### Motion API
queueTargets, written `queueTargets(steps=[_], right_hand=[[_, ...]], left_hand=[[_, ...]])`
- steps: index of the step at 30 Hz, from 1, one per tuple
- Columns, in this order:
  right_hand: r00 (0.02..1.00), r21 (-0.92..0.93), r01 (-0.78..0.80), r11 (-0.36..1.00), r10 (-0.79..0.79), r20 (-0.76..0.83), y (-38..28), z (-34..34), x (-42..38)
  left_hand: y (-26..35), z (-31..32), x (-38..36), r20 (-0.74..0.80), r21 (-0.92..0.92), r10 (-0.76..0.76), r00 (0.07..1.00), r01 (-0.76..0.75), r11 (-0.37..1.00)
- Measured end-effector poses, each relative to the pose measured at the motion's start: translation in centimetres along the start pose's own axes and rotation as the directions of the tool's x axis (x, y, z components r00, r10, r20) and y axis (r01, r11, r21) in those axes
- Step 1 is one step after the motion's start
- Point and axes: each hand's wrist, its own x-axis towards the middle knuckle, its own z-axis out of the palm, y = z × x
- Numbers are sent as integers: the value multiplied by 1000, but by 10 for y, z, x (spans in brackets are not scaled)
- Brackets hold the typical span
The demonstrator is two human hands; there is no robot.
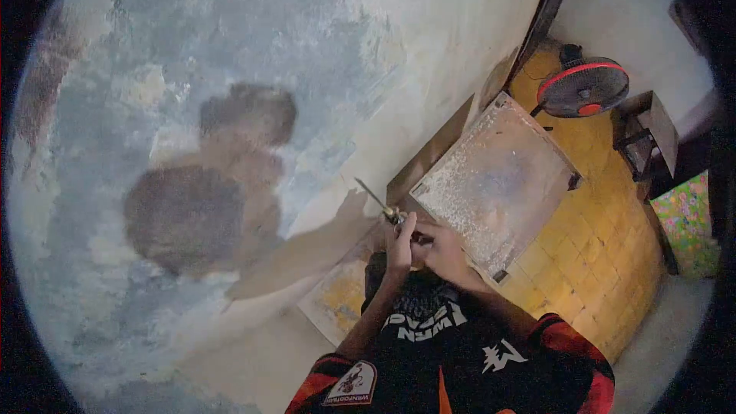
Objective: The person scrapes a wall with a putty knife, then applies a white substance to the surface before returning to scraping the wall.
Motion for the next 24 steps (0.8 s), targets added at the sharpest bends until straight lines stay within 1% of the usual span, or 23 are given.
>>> queueTargets(steps=[1,2,3,5,7,8,9,10,11,12,14,15,18,19,20,21,22,24], right_hand=[[998,33,-50,998,48,48,-3,-8,1],[992,63,-95,993,89,92,-8,-16,5],[976,101,-153,983,134,174,-16,-25,9],[977,187,-142,972,108,182,-11,-32,17],[980,288,-137,948,88,177,-6,-38,25],[981,231,-126,965,87,171,-12,-40,30],[982,172,-118,978,89,169,-20,-43,32],[981,111,-110,988,90,170,-25,-44,34],[974,200,-119,972,75,214,-20,-39,37],[967,244,-126,962,64,245,-20,-39,39],[952,330,-153,931,50,301,-23,-41,47],[972,252,-115,961,57,227,-48,-49,48],[988,472,-111,875,46,147,-35,-45,55],[997,369,2,929,-31,71,-33,-45,56],[992,142,123,982,-119,-34,-34,-46,56],[967,-104,216,971,-228,-117,-41,-45,55],[924,-348,273,897,-346,-166,-46,-45,54],[960,-307,151,940,-213,-181,-51,-39,50]], left_hand=[[-3,-7,5,62,39,-39,997,37,999],[-8,-10,7,36,53,-69,997,67,996],[-3,-8,7,11,69,-95,995,94,993],[11,-10,9,71,210,148,986,-160,965],[-12,-41,29,81,284,57,995,-78,956],[-19,-54,34,84,320,6,996,-33,947],[29,-29,7,128,260,-4,992,-30,965],[39,-24,5,148,256,34,988,-71,964],[43,-22,5,169,248,73,983,-115,962],[46,-21,5,188,241,108,976,-153,958],[55,-22,4,164,185,173,971,-203,962],[60,-23,4,152,157,206,967,-229,961],[83,-16,-3,191,169,209,959,-242,956],[76,-22,7,217,223,237,947,-285,932],[76,-20,8,207,230,233,950,-279,932],[82,-12,6,198,238,230,953,-274,932],[85,-7,5,186,247,225,956,-267,931],[83,-3,9,180,364,216,960,-269,891]])
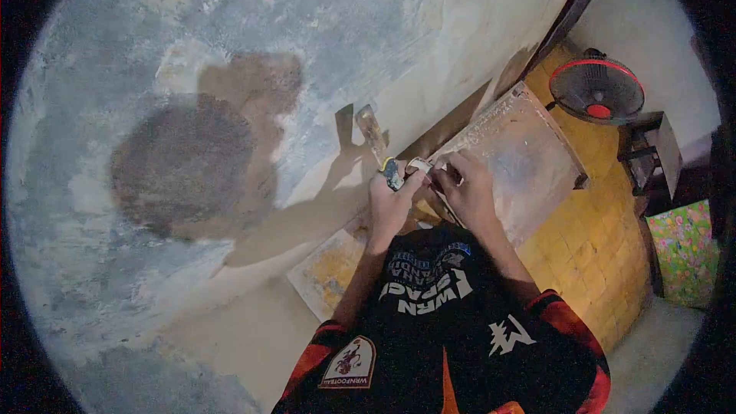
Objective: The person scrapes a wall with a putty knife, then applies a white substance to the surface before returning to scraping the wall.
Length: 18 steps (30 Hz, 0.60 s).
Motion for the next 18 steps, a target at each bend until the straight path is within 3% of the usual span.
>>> queueTargets(steps=[1,4,7,11,14,16,18], right_hand=[[997,13,-70,997,70,20,-3,3,-4],[998,62,41,997,-44,36,-8,9,-14],[994,-10,66,998,-65,87,-5,21,-20],[976,-104,207,973,-197,98,7,29,-13],[966,-63,196,979,-182,183,10,29,-10],[960,-70,170,983,-149,237,14,26,-11],[952,62,125,990,-138,272,17,30,-11]], left_hand=[[-1,1,-1,-5,65,-10,1000,10,998],[-2,5,-1,-116,206,111,987,-85,975],[-14,2,0,-123,166,126,984,-105,981],[4,0,-6,-133,414,58,989,3,910],[6,-3,-3,-128,326,119,985,-72,943],[5,-8,-2,-99,244,37,994,-12,970],[1,-11,-1,-60,177,15,998,-4,984]])
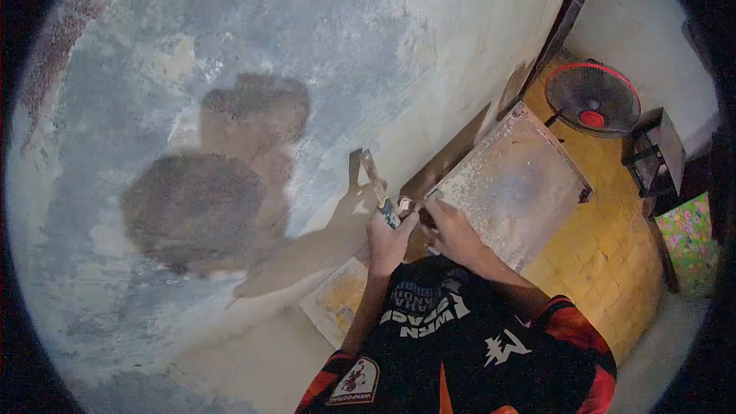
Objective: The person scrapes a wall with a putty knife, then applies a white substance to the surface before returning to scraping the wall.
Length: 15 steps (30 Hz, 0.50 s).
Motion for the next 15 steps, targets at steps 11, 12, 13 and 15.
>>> queueTargets(steps=[11,12,13,15], right_hand=[[779,176,129,976,10,-626,-21,-121,161],[752,169,155,973,-5,-659,-20,-119,177],[723,162,180,970,-19,-691,-18,-112,192],[719,110,297,948,-147,-679,-23,-82,200]], left_hand=[[-91,-22,-8,-116,-165,-25,993,5,986],[-99,-27,-12,-128,-108,-32,991,18,994],[-99,-30,-17,-140,-51,-39,989,32,998],[-93,-38,-26,-146,9,-113,983,116,993]])
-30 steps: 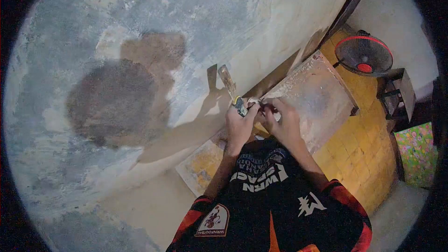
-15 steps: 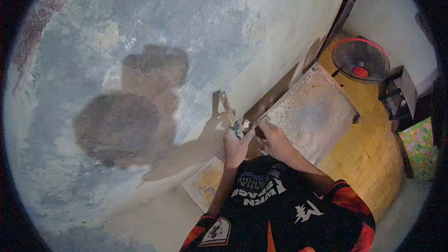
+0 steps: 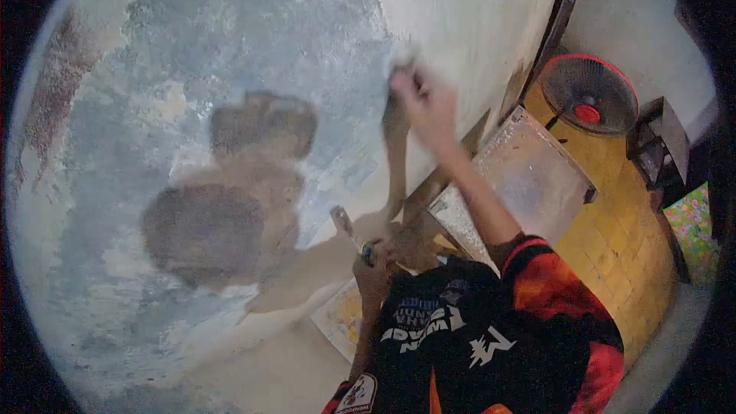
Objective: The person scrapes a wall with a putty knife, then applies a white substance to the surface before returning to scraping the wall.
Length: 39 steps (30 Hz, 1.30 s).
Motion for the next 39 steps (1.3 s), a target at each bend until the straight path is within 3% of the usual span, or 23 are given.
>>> queueTargets(steps=[1,3,6,7,10,13,14,17,18,21,22,23,24,26,27,28,30,31,32,34,37,38,39], right_hand=[[991,34,99,994,-102,82,-10,12,-28],[994,39,93,995,-95,48,-6,16,-33],[966,20,-163,986,164,-198,24,5,-1],[975,23,-144,989,146,-167,21,15,-11],[981,-36,156,987,-150,120,10,40,-61],[956,11,-191,981,189,-222,39,22,-27],[944,40,-226,973,229,-239,37,26,-31],[977,-115,137,984,-115,179,28,49,-76],[971,-160,158,974,-124,205,38,45,-74],[942,26,-251,968,250,-223,47,42,-62],[949,-1,-257,966,252,-192,42,52,-75],[981,-138,-86,987,108,161,53,56,-81],[859,-205,125,971,-2,512,55,55,-79],[850,-157,89,984,7,527,55,58,-78],[969,-44,-125,991,132,208,38,53,-61],[943,134,-301,944,316,-106,19,48,-51],[943,-35,-280,959,268,-197,51,71,-92],[985,-241,-110,964,139,104,54,61,-84],[905,-378,113,919,62,421,60,45,-74],[983,-259,166,951,-180,-28,96,37,-72],[918,2,-261,965,249,-310,70,50,-78],[992,-230,2,973,-30,-120,77,41,-82],[949,-357,315,880,-305,85,84,33,-87]], left_hand=[[0,0,-1,-31,-53,0,1000,-1,999],[-5,-3,-8,-84,-147,-21,996,9,989],[-1,-13,-15,-118,-80,-108,987,99,992],[-1,-15,-18,-133,-98,-131,982,118,988],[3,-14,-17,-128,-143,-146,981,127,982],[6,-18,-18,-107,-127,-107,988,93,988],[1,-22,-22,-123,-106,-108,986,95,990],[-16,-29,-19,-122,-130,-143,982,127,983],[-23,-34,-22,-111,-147,-171,979,154,977],[-25,-37,-27,-147,-102,-164,975,150,983],[-28,-44,-31,-136,-109,-183,974,169,980],[-32,-45,-28,-119,-127,-189,975,174,977],[-34,-42,-27,-101,-150,-196,975,180,972],[-33,-44,-29,-100,-201,-264,959,240,950],[-33,-42,-27,-104,-236,-292,951,262,936],[-33,-42,-30,-105,-241,-282,954,251,938],[-33,-46,-34,-96,-245,-261,960,232,941],[-28,-46,-30,-93,-222,-255,963,229,948],[-24,-46,-32,-93,-202,-256,962,234,951],[-24,-54,-36,-94,-162,-269,958,252,954],[-33,-62,-40,-116,-130,-298,948,283,950],[-28,-57,-35,-127,-131,-300,945,284,950],[-26,-51,-32,-137,-139,-308,941,290,947]])
